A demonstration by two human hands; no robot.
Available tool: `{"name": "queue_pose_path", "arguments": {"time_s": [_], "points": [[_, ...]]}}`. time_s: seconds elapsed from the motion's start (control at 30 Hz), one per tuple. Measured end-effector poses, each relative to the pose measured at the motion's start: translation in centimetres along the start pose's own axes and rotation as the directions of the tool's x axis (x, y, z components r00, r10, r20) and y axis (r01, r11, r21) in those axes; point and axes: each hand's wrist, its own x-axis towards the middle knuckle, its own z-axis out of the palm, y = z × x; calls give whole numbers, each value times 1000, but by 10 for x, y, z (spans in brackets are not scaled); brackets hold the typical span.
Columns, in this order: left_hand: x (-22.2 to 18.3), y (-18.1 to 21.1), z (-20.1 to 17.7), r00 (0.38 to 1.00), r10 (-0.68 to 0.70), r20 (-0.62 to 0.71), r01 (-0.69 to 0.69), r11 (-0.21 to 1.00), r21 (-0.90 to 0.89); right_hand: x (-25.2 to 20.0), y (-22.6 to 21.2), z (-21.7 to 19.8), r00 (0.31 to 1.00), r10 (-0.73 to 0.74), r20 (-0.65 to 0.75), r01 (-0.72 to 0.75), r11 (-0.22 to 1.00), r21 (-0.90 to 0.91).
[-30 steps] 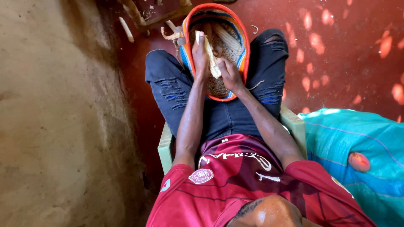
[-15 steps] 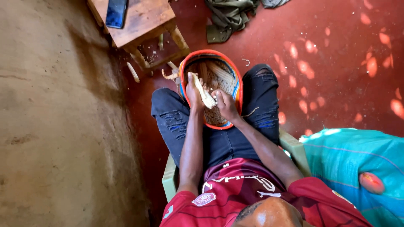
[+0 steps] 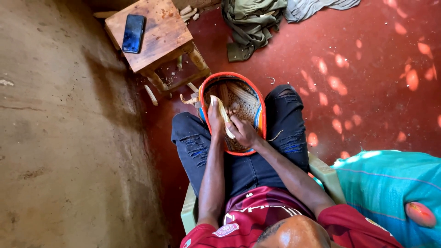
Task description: Shelling kernels from a corn cob by hand into a basket
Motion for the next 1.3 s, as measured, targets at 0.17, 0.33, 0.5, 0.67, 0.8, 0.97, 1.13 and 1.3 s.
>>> {"name": "queue_pose_path", "arguments": {"time_s": [0.17, 0.33, 0.5, 0.67, 0.8, 0.97, 1.13, 1.3], "points": [[-18, 24, 15, 998, 63, 3, -63, 996, 57, -1, 25, 8, 997, -61, -43, 53, 982, -181], [-1, 4, 6, 997, 33, 72, -30, 998, -49, 11, -21, -13, 997, 71, -43, -67, 995, 77], [-20, 28, 23, 987, 19, 161, -10, 998, -54, 11, 18, 3, 998, 47, 40, -51, 993, 104], [-19, 19, 18, 990, 8, 144, 14, 988, -152, 18, 3, -3, 1000, -19, -23, 21, 994, 103], [-21, 19, 18, 985, 17, 170, 14, 984, -180, 12, 23, 7, 997, -22, -72, 27, 997, 72], [-45, 63, 46, 982, 17, 189, -26, 999, 46, 21, -11, -12, 996, 76, -48, -67, 984, 167], [-35, 55, 36, 982, 19, 186, -31, 998, 60, 19, 20, 2, 995, 73, -71, -75, 997, -31], [-3, 11, 1, 994, -14, 109, -1, 991, 134, 20, -17, -13, 998, 54, 40, -49, 992, -118]]}}
